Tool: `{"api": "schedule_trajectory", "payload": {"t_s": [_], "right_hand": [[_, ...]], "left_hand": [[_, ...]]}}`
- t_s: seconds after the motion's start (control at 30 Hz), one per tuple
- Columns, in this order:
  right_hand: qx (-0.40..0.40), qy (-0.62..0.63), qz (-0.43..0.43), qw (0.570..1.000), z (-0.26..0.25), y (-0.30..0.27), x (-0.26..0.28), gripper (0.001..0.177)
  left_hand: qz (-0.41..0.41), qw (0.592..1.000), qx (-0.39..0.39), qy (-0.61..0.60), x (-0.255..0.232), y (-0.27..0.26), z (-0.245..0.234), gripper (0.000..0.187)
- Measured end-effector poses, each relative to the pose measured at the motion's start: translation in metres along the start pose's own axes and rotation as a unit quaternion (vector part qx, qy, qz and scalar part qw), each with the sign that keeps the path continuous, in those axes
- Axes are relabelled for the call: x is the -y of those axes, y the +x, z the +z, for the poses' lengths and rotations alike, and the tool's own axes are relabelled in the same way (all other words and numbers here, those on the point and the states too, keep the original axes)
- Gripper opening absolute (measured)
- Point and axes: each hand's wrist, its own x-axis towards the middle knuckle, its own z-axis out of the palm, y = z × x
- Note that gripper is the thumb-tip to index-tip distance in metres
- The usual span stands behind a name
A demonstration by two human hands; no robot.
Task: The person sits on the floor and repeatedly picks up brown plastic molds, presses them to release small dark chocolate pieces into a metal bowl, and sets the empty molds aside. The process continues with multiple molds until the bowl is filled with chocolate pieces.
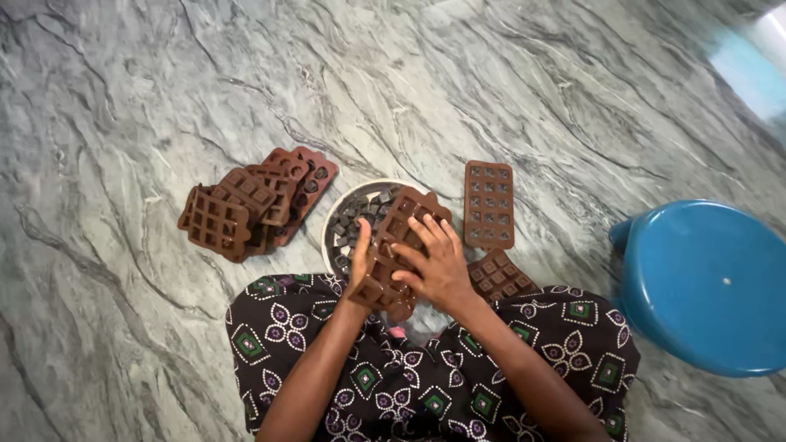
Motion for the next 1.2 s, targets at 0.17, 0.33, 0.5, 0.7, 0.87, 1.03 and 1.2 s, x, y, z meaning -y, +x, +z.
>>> {"api": "schedule_trajectory", "payload": {"t_s": [0.17, 0.33, 0.5, 0.7, 0.87, 1.03, 1.2], "right_hand": [[0.022, -0.072, -0.052, 0.996, 0.000, 0.001, -0.005, 0.052], [0.058, -0.080, -0.023, 0.995, 0.002, 0.000, -0.003, 0.052], [0.029, -0.053, 0.029, 0.998, 0.001, 0.003, -0.004, 0.045], [-0.006, 0.058, 0.059, 0.997, -0.008, -0.003, -0.001, 0.039], [-0.023, 0.116, 0.040, 0.992, -0.008, -0.003, -0.004, 0.031], [0.007, 0.073, -0.054, 0.996, -0.003, -0.004, 0.001, 0.043], [0.055, 0.039, -0.048, 0.997, -0.005, -0.001, 0.011, 0.057]], "left_hand": [[0.077, 0.970, -0.007, 0.231, 0.002, -0.001, 0.010, 0.073], [0.103, 0.956, -0.017, 0.275, -0.001, 0.006, 0.016, 0.069], [0.077, 0.991, -0.004, 0.106, -0.006, 0.010, 0.016, 0.081], [0.122, 0.989, -0.039, 0.074, -0.012, 0.009, 0.010, 0.078], [0.139, 0.983, 0.116, -0.030, -0.028, 0.009, 0.014, 0.080], [0.156, 0.982, 0.104, 0.019, -0.036, 0.005, 0.021, 0.098], [0.141, 0.984, 0.088, -0.066, -0.030, 0.005, 0.025, 0.096]]}}
